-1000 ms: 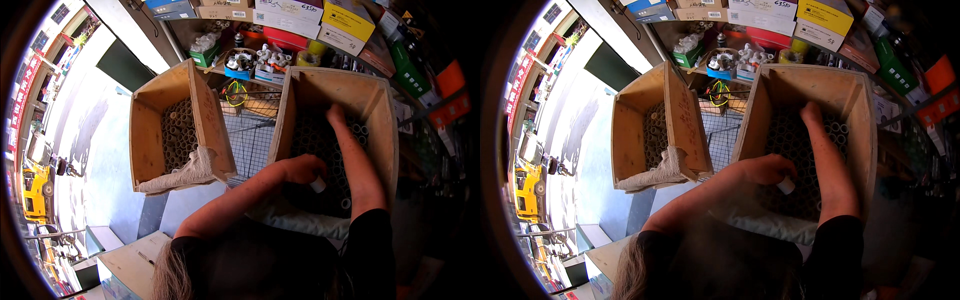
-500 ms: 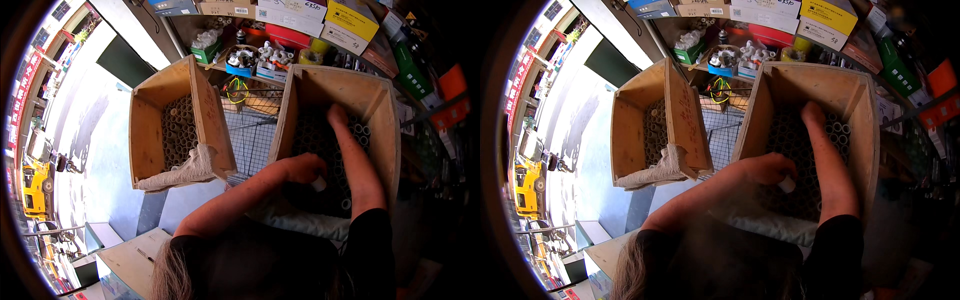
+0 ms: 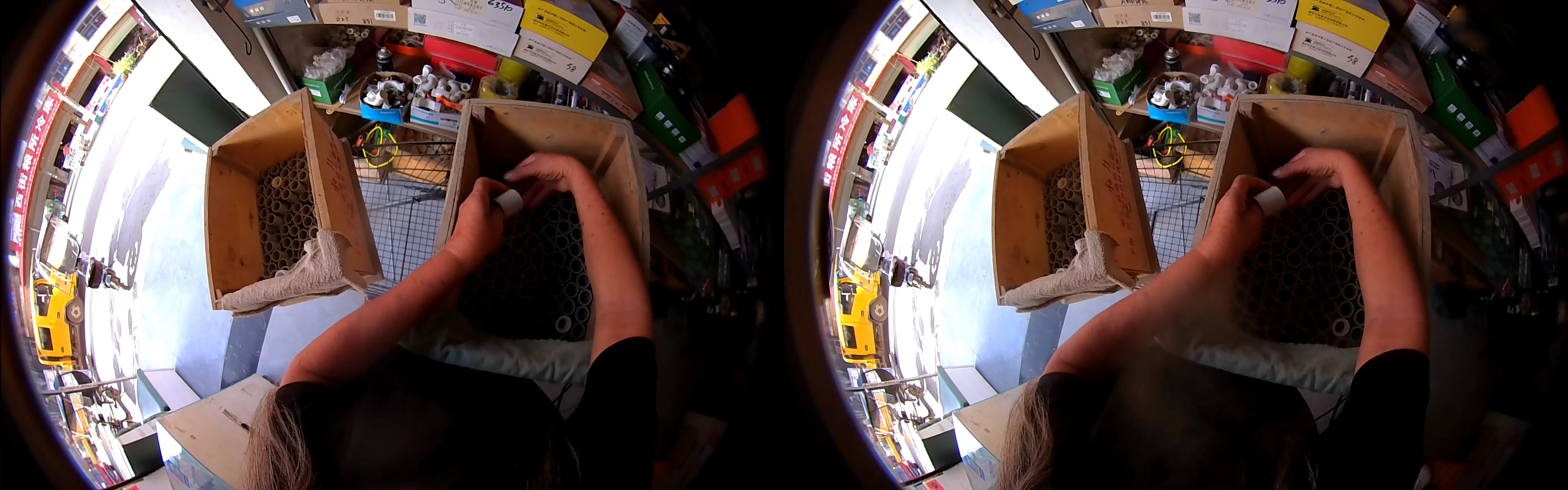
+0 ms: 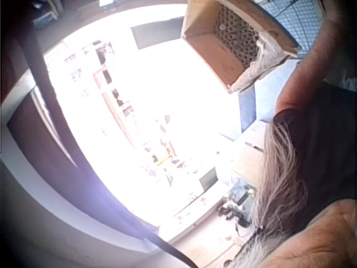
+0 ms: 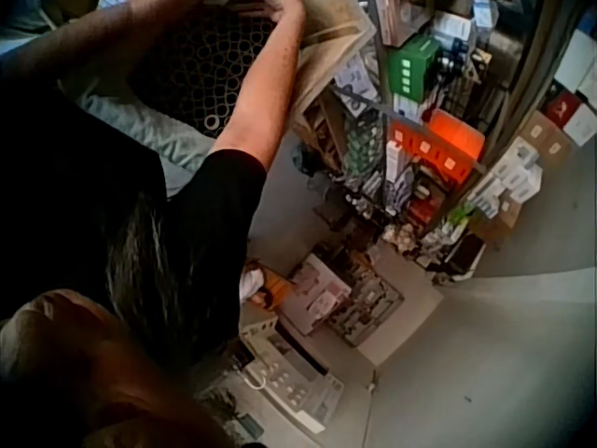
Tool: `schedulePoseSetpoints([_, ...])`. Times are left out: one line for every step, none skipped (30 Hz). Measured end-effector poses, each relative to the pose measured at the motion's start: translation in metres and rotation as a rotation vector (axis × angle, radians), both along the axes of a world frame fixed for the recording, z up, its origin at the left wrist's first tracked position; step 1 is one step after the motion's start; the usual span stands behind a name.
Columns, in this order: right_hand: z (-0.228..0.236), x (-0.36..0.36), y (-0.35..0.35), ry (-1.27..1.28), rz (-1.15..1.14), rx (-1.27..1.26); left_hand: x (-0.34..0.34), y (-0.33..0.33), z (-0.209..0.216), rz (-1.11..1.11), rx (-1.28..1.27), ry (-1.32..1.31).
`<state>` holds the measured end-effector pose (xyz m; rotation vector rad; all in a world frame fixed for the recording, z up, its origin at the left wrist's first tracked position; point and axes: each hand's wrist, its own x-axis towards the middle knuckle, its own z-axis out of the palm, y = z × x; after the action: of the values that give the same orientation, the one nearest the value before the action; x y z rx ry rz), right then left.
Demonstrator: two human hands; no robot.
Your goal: The person repeatedly picks up small white ceramic rings from a wooden crate and places them into another wooden crate. They handle the rings one by one, transferring them between the two containers in a repetitive sorting or organizing manner.
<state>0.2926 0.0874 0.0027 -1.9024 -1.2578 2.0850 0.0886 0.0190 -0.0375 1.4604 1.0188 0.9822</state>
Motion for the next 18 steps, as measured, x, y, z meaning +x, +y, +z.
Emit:
schedulePoseSetpoints([0.007,-0.007,-0.001,0.011,0.006,-0.015,-0.001,0.003,-0.001,-0.009,-0.031,-0.009])
schedulePoseSetpoints([0.014,-0.013,-0.003,0.022,0.012,-0.03,-0.001,0.004,-0.001,0.004,-0.01,-0.02])
schedulePoseSetpoints([0.017,-0.018,-0.003,0.033,0.019,-0.045,-0.001,0.004,-0.002,0.018,0.012,-0.03])
schedulePoseSetpoints([0.019,-0.019,-0.002,0.067,0.018,-0.056,0.0,0.005,-0.003,0.035,0.033,-0.04])
schedulePoseSetpoints([0.021,-0.02,0.001,0.101,0.018,-0.066,0.0,0.006,-0.007,0.047,0.052,-0.062])
schedulePoseSetpoints([0.023,-0.021,0.003,0.135,0.018,-0.076,0.002,0.009,-0.013,0.06,0.07,-0.084])
schedulePoseSetpoints([0.024,-0.02,0.004,0.147,0.037,-0.031,0.002,0.01,-0.01,0.067,0.086,-0.108])
schedulePoseSetpoints([0.024,-0.019,0.005,0.158,0.057,0.014,0.003,0.01,-0.008,0.056,0.085,-0.107])
schedulePoseSetpoints([0.023,-0.019,0.005,0.17,0.077,0.06,0.002,0.009,-0.006,0.045,0.084,-0.106])
schedulePoseSetpoints([0.024,-0.02,0.005,0.154,0.081,0.061,0.001,0.009,-0.001,0.036,0.084,-0.104])
schedulePoseSetpoints([0.024,-0.021,0.005,0.139,0.085,0.062,0.001,0.008,0.0,0.029,0.056,-0.104])
schedulePoseSetpoints([0.023,-0.022,0.005,0.123,0.089,0.064,0.0,0.008,0.002,0.021,0.029,-0.104])
schedulePoseSetpoints([0.022,-0.022,0.005,0.109,0.077,0.097,-0.001,0.008,0.002,0.016,0.001,-0.101])
schedulePoseSetpoints([0.02,-0.022,0.004,0.096,0.065,0.131,-0.001,0.008,0.001,0.007,0.027,-0.126])
schedulePoseSetpoints([0.018,-0.021,0.004,0.083,0.052,0.165,-0.001,0.009,-0.002,-0.003,0.053,-0.15])
schedulePoseSetpoints([0.017,-0.021,0.004,0.091,0.043,0.189,0.0,0.01,-0.006,-0.012,0.078,-0.176])
schedulePoseSetpoints([0.015,-0.02,0.004,0.1,0.033,0.213,0.002,0.012,-0.013,0.022,0.148,-0.131])
schedulePoseSetpoints([0.013,-0.018,0.004,0.109,0.024,0.238,0.004,0.013,-0.019,0.056,0.218,-0.086])
